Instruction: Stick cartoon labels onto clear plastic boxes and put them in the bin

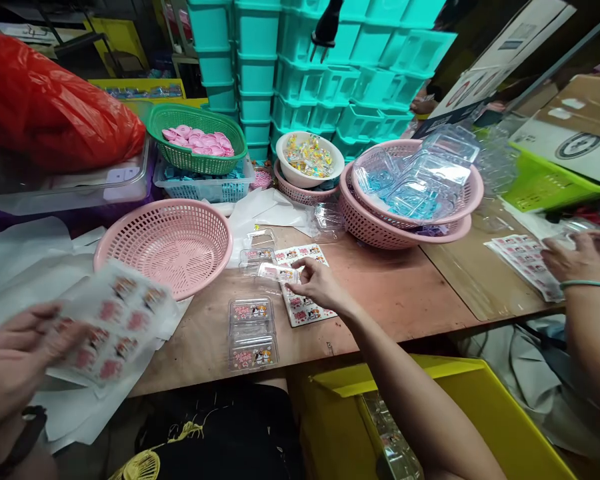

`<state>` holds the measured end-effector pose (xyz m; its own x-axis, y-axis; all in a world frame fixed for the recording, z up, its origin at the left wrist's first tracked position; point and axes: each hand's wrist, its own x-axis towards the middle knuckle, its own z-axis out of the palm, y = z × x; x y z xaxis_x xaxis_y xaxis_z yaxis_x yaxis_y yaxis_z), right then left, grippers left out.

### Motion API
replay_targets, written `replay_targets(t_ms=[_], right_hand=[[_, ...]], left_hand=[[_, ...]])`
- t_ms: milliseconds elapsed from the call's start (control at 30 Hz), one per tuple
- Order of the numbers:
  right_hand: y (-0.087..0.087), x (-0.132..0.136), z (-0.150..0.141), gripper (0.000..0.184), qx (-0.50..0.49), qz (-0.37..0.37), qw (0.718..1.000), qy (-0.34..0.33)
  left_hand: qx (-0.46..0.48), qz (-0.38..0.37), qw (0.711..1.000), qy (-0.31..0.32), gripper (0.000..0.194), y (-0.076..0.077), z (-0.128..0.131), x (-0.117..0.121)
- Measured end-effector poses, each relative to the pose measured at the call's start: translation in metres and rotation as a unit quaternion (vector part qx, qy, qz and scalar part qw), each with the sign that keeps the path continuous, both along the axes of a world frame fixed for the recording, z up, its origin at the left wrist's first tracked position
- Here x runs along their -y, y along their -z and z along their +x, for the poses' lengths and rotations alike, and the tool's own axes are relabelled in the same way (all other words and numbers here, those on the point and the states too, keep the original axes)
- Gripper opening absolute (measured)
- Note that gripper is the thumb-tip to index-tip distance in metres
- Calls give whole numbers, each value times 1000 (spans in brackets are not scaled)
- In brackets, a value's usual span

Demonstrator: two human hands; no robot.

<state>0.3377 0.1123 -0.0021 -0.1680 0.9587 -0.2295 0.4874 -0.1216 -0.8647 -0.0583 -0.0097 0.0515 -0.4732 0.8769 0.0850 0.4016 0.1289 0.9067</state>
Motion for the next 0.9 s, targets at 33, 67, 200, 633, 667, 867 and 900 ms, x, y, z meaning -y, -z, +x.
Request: replay_targets(t_ms=[33,67,200,633,667,867,900], right_hand=[[-1,3,3,57,-16,-1,1000,21],[-1,7,5,59,-26,3,999,43],[-4,21,4,61,-33,45,994,99],[-42,104,-40,46,-221,108,969,-4],[-44,107,-42,45,-213,107,971,-23],[-46,115,-48,46,-199,138,968,-68],[-45,115,-50,43,-197,160,966,-57]], left_hand=[[-9,17,999,-50,44,-1,-8,-9],[-25,7,999,-37,48,-1,-13,-22],[-214,-83,964,134,44,-12,-15,-88],[333,79,846,409,96,32,140,-25],[383,57,835,391,83,41,146,-24],[480,63,827,287,44,60,153,-26],[481,70,828,279,42,61,153,-26]])
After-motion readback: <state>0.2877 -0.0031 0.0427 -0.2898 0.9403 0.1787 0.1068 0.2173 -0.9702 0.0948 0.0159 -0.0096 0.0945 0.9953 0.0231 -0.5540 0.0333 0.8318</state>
